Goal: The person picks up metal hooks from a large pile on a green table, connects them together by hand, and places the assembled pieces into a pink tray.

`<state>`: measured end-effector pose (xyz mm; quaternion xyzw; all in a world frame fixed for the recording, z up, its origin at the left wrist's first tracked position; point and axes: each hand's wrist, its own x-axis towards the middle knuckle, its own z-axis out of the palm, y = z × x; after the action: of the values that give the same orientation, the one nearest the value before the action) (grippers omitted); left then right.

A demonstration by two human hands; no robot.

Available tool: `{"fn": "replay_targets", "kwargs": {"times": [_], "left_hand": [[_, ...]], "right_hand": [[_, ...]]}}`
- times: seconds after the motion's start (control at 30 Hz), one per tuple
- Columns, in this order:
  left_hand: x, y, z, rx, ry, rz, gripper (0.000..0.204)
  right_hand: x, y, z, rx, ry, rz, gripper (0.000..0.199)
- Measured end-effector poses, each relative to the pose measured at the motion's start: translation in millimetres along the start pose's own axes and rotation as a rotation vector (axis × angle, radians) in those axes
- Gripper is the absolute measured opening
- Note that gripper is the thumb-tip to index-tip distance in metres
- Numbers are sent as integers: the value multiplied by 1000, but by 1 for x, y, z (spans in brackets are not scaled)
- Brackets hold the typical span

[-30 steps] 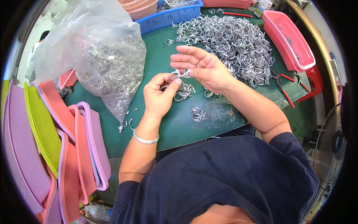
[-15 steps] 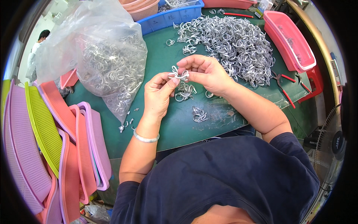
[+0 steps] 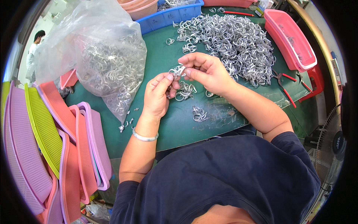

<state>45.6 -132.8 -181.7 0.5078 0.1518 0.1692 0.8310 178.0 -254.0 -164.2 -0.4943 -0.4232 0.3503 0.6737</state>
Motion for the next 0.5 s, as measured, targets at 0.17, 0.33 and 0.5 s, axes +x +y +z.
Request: {"fn": "replay_targets", "kwargs": {"times": [0.17, 0.33, 0.5], "left_hand": [[0, 0, 0, -23, 14, -45, 17], [0, -1, 0, -26, 18, -66, 17], [0, -1, 0, -17, 0, -61, 18]], "right_hand": [[1, -3, 0, 57, 25, 103, 26], [2, -6, -2, 94, 19, 199, 25], [3, -6, -3, 83, 22, 219, 24]]}}
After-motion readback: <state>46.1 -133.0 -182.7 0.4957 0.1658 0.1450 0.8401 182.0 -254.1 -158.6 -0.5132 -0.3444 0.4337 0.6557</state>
